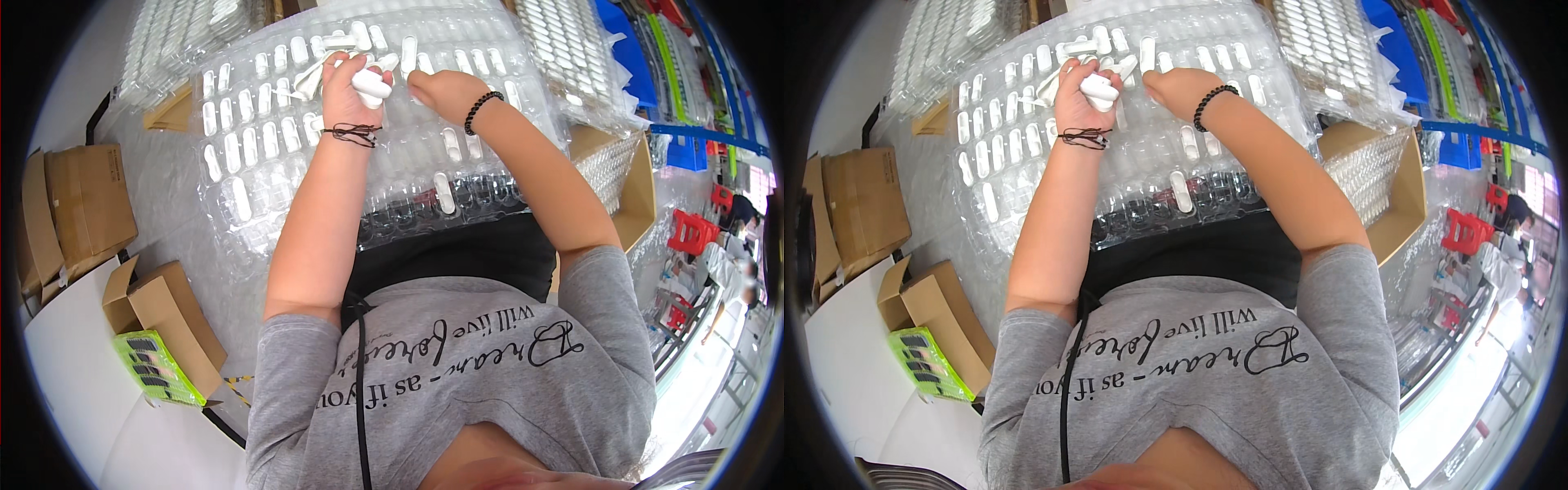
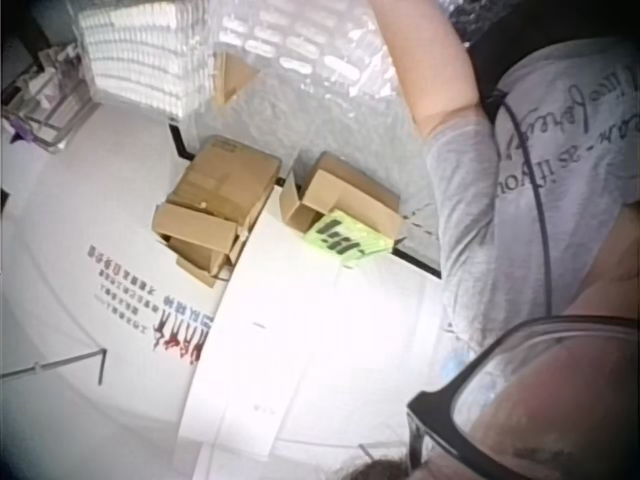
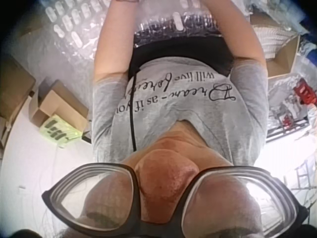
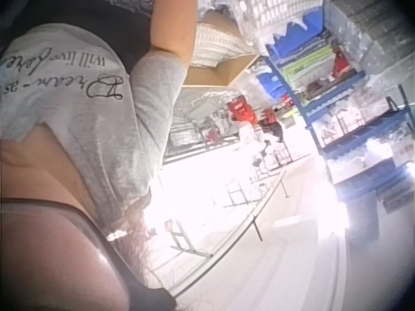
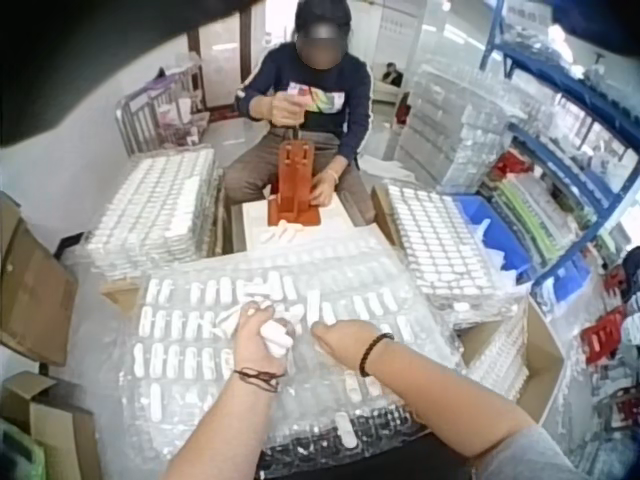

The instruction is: Assembling small white plastic components by hand on a manufacturing workbench.

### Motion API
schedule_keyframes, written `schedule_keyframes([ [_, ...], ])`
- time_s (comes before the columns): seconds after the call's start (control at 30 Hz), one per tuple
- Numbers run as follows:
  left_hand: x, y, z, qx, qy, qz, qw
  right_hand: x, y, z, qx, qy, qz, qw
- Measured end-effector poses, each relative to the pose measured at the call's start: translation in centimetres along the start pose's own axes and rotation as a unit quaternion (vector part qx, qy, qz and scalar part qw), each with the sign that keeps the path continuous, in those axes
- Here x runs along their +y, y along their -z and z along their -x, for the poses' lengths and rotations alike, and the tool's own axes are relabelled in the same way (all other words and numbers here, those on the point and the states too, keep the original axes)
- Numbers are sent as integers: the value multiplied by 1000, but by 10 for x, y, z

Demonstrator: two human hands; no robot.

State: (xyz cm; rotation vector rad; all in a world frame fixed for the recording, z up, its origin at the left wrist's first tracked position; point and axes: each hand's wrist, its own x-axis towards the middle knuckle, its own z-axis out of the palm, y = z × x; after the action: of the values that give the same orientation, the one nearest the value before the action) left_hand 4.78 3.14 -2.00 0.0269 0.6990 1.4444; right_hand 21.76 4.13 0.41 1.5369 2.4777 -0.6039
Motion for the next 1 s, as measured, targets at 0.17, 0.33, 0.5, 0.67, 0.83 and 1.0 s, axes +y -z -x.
schedule_keyframes([
  [0.17,-2,-1,1,-4,0,15,1000,27,-21,-2,19,50,-64,997],
  [0.33,0,7,-3,-14,-9,20,1000,24,-15,-8,48,38,-73,995],
  [0.5,-5,4,-5,-45,-9,-12,999,37,-12,-43,250,-88,-357,896],
  [0.67,-8,4,-6,-47,-16,-70,996,18,-18,-67,284,-108,-278,911],
  [0.83,-14,4,-8,-46,-11,-162,986,21,-15,-54,311,-121,-450,828],
  [1.0,-14,-5,5,-159,17,-349,923,8,0,-6,191,-65,-736,647],
])
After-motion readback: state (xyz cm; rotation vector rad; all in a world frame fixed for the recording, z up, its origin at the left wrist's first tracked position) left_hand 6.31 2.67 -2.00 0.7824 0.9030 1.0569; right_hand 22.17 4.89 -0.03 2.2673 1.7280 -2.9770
